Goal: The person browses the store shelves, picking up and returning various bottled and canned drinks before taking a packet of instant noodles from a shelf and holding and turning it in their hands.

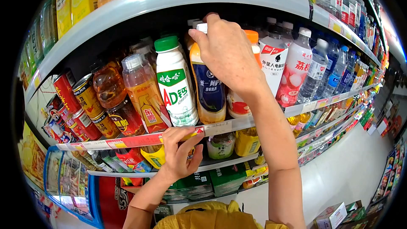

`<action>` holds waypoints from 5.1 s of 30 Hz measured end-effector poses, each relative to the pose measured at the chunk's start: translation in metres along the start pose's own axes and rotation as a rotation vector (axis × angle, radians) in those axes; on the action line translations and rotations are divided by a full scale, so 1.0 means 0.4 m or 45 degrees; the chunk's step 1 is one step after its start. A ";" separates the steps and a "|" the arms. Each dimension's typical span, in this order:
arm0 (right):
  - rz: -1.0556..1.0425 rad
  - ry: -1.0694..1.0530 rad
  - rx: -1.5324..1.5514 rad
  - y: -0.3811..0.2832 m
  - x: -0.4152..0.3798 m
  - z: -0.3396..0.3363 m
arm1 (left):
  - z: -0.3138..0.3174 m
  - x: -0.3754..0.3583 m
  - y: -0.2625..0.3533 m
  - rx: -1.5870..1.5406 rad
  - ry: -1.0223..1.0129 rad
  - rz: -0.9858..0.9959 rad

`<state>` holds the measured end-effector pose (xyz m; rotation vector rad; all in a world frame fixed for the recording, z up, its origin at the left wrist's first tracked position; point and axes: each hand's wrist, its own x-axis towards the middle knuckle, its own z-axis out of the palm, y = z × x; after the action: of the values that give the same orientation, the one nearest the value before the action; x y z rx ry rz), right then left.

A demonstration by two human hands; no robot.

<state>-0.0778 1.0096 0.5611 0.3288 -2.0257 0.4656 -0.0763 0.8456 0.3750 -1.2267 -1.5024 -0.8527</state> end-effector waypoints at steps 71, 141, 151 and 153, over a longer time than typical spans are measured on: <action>0.009 0.124 -0.499 0.329 -0.116 -0.155 | 0.062 -0.174 0.083 -0.409 -0.403 -0.532; 0.061 -0.111 0.759 -0.015 -0.641 0.363 | -0.052 -0.374 0.024 -0.010 -0.357 -0.924; 0.255 -0.004 1.372 -0.020 -0.602 0.189 | -0.060 -0.425 0.043 -0.613 -0.185 -0.958; 0.300 -0.056 1.515 -0.017 -0.593 0.168 | -0.075 -0.428 0.064 -1.045 -0.091 -0.991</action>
<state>-0.0154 0.9815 0.3242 0.7990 -1.6103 1.8048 -0.0421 0.7760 0.2173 -1.2070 -1.7731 -2.1098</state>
